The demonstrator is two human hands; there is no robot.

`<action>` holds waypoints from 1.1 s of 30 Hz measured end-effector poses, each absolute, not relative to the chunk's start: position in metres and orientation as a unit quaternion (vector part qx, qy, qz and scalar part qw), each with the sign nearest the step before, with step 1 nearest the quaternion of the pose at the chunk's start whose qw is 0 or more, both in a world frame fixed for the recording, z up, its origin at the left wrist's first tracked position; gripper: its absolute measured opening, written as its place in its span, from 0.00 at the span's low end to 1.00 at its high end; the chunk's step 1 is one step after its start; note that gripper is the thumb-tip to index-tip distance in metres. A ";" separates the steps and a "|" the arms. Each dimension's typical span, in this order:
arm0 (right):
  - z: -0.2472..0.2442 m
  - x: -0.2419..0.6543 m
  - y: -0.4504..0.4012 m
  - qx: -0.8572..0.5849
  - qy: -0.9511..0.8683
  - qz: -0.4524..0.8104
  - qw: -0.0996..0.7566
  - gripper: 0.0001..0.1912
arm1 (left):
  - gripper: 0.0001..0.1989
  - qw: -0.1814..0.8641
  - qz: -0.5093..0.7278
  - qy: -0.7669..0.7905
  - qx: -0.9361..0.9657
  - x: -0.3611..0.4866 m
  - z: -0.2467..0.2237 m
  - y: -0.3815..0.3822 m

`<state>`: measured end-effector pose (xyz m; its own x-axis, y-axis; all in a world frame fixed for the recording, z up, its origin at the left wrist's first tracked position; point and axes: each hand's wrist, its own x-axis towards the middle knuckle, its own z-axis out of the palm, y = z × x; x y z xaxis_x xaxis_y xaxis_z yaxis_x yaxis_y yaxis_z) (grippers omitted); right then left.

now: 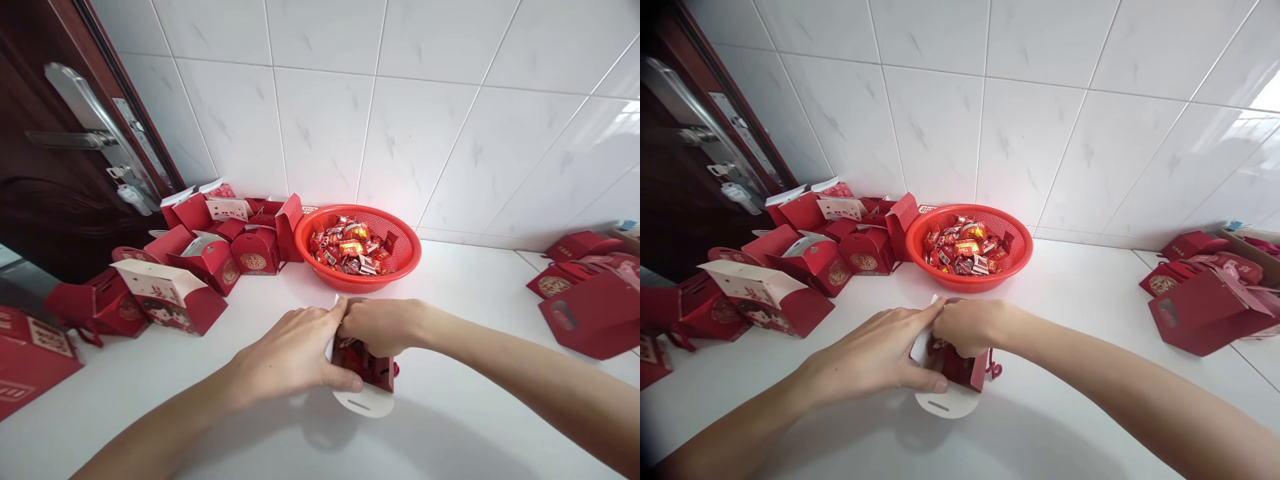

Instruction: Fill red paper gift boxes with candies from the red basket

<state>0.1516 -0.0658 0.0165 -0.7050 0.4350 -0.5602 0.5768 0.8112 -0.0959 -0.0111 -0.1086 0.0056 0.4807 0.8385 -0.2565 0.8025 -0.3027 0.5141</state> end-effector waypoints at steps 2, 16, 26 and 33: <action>0.019 0.161 -0.069 0.322 0.909 -0.146 0.221 0.14 | 0.42 0.307 0.034 0.504 0.807 -0.011 0.005 -0.109; 0.010 0.160 -0.076 0.425 0.868 -0.197 0.166 0.11 | 0.38 0.304 0.020 0.501 0.810 -0.010 0.011 -0.116; 0.021 0.142 -0.073 0.489 0.783 -0.321 0.211 0.20 | 0.40 0.295 -0.003 0.511 0.807 -0.009 0.009 -0.115; 0.019 0.154 -0.073 0.492 0.780 -0.341 0.183 0.16 | 0.32 0.313 -0.002 0.502 0.806 -0.009 0.011 -0.117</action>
